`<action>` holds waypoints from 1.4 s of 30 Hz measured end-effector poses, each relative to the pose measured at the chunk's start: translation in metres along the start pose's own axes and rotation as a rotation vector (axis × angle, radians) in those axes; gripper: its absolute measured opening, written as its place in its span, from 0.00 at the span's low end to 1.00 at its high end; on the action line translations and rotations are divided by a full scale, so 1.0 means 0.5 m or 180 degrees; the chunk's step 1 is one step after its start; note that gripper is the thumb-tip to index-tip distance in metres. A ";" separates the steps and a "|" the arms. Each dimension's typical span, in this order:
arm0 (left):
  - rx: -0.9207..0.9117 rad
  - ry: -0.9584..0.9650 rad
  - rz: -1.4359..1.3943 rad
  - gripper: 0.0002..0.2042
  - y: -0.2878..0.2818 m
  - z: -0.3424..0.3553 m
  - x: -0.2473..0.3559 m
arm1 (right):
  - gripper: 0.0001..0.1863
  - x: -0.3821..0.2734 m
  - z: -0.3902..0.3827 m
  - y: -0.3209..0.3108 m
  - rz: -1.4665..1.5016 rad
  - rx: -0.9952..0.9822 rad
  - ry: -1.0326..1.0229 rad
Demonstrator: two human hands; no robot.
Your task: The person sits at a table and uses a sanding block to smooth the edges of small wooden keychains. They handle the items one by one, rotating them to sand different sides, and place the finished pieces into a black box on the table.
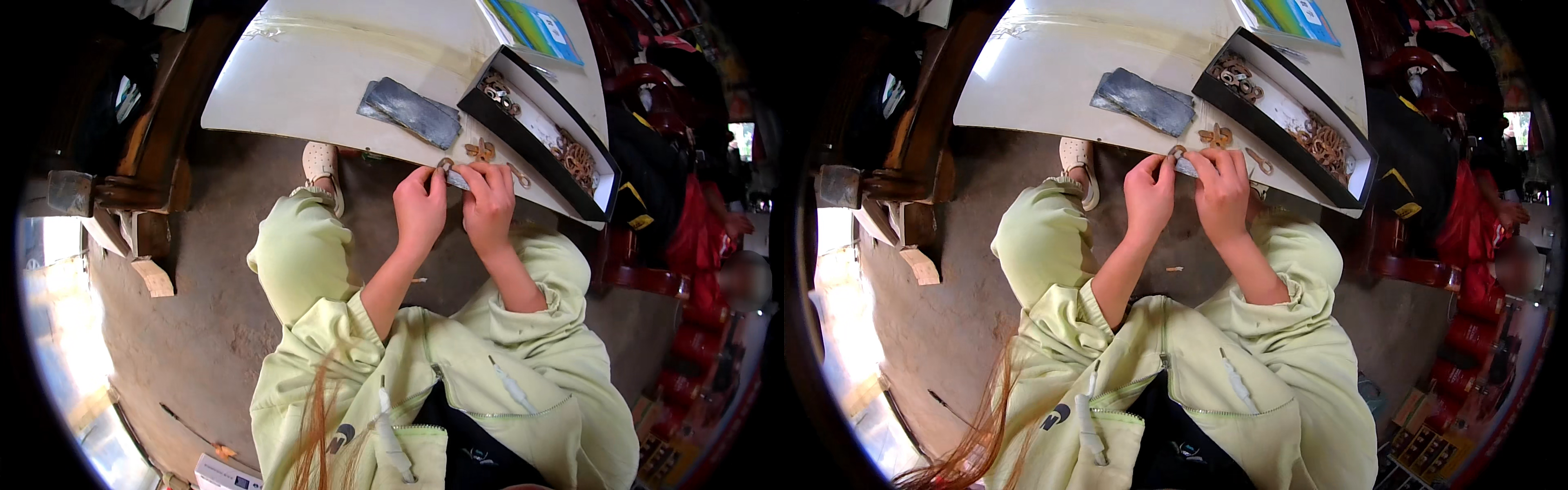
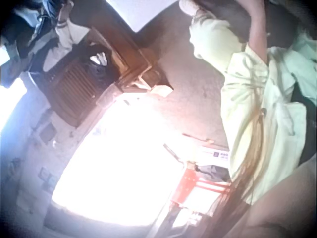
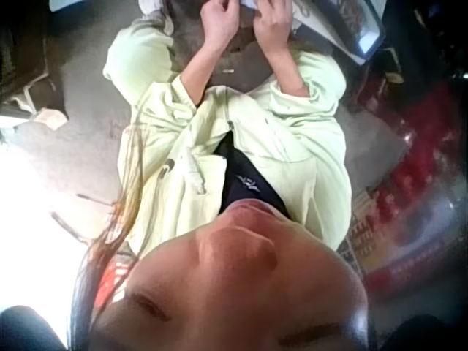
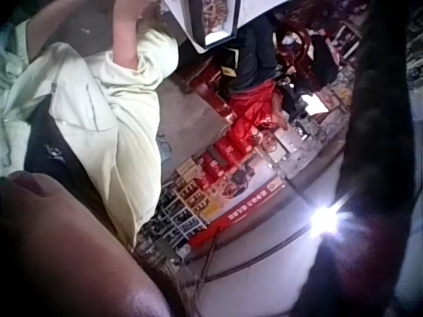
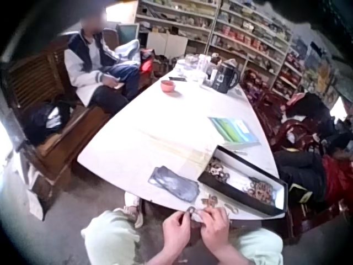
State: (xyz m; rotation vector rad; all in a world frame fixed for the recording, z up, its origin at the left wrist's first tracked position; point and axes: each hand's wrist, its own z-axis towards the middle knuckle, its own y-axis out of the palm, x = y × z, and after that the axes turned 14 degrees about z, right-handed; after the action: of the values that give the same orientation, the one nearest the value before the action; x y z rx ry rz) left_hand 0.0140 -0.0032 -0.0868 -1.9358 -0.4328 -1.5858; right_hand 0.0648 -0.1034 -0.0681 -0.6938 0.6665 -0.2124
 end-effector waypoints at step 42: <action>-0.0103 0.0044 0.0148 0.09 -0.009 0.009 -0.003 | 0.21 -0.007 0.015 0.010 -0.0035 -0.0002 -0.0090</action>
State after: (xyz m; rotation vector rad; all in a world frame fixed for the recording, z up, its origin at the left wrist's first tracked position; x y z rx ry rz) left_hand 0.0143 0.0034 -0.0874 -1.9437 -0.3559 -1.5849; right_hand 0.0666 -0.0945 -0.0653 -0.7000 0.6359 -0.2120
